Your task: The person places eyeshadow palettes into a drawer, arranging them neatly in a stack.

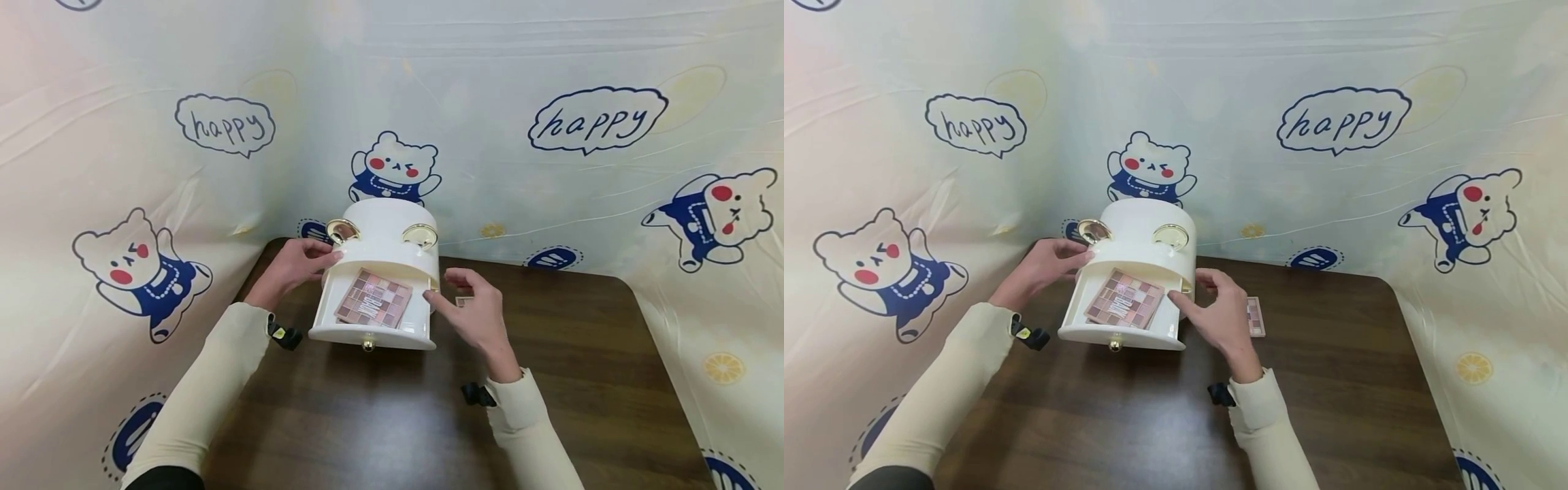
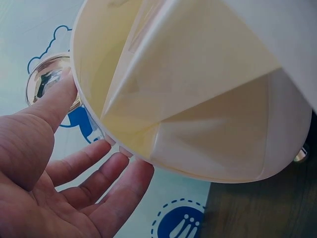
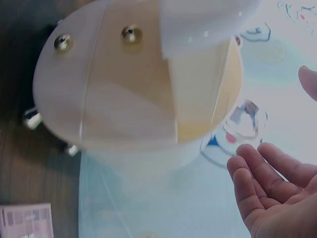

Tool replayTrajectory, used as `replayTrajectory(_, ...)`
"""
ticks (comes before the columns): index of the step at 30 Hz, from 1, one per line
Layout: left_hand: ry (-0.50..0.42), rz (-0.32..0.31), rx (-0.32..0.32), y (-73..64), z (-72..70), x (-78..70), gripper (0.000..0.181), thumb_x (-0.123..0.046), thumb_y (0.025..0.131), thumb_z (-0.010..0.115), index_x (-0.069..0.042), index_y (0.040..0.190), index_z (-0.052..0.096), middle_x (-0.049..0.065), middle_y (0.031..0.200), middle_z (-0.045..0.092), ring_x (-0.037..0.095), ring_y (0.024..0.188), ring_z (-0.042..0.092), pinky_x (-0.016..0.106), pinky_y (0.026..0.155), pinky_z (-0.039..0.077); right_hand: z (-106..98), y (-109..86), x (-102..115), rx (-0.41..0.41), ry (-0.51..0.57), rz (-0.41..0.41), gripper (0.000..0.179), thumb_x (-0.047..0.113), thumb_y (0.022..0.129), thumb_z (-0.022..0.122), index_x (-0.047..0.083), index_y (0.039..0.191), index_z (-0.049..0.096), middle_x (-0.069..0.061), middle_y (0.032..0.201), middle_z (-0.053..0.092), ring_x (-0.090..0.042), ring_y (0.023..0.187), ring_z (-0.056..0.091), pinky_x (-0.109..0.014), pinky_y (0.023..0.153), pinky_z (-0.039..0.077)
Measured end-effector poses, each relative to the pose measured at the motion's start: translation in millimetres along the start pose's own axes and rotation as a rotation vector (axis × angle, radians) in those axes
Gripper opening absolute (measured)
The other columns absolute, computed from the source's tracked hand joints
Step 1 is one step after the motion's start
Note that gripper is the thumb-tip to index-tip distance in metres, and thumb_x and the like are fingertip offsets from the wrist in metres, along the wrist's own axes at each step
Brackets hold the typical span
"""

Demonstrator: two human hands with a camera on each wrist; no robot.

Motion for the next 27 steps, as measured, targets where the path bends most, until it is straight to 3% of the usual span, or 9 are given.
replayTrajectory(5,0.000,0.005,0.000,0.3,0.5,0.1,0.068,-0.048,0.088,0.075,-0.004,0.137,0.057,0.018,0.128,0.058,0.034,0.109,0.062,0.043,0.085,0.059,-13.1,-3.2,-15.3,-0.043,0.018,0.050,0.065,0.047,0.078,0.086,0.009,0.127,0.065,-0.006,0.125,0.064,-0.026,0.114,0.058,-0.046,0.095,0.051)
replayTrajectory(14,-0.003,0.016,0.005,-0.2,0.3,0.5,0.068,-0.048,0.088,0.075,-0.004,0.137,0.058,0.018,0.128,0.057,0.035,0.109,0.062,0.044,0.086,0.058,-25.8,-9.6,-49.8,-0.079,-0.130,0.162,0.081,0.057,0.078,0.082,0.007,0.137,0.059,-0.014,0.141,0.054,-0.034,0.127,0.047,-0.057,0.105,0.041)
replayTrajectory(27,-0.017,0.009,0.002,-0.6,0.7,1.4,0.071,-0.051,0.085,0.077,-0.007,0.137,0.058,0.016,0.128,0.059,0.034,0.110,0.062,0.045,0.088,0.058,-30.4,-17.3,-104.0,-0.021,-0.274,0.340,0.099,0.065,0.081,0.072,-0.001,0.149,0.042,-0.024,0.149,0.042,-0.041,0.136,0.036,-0.059,0.113,0.029)
Point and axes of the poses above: each hand's wrist, its own y-axis towards the middle knuckle, its own z-axis out of the palm, x = y × z, the point moved 1 cm from there along y, towards the middle knuckle
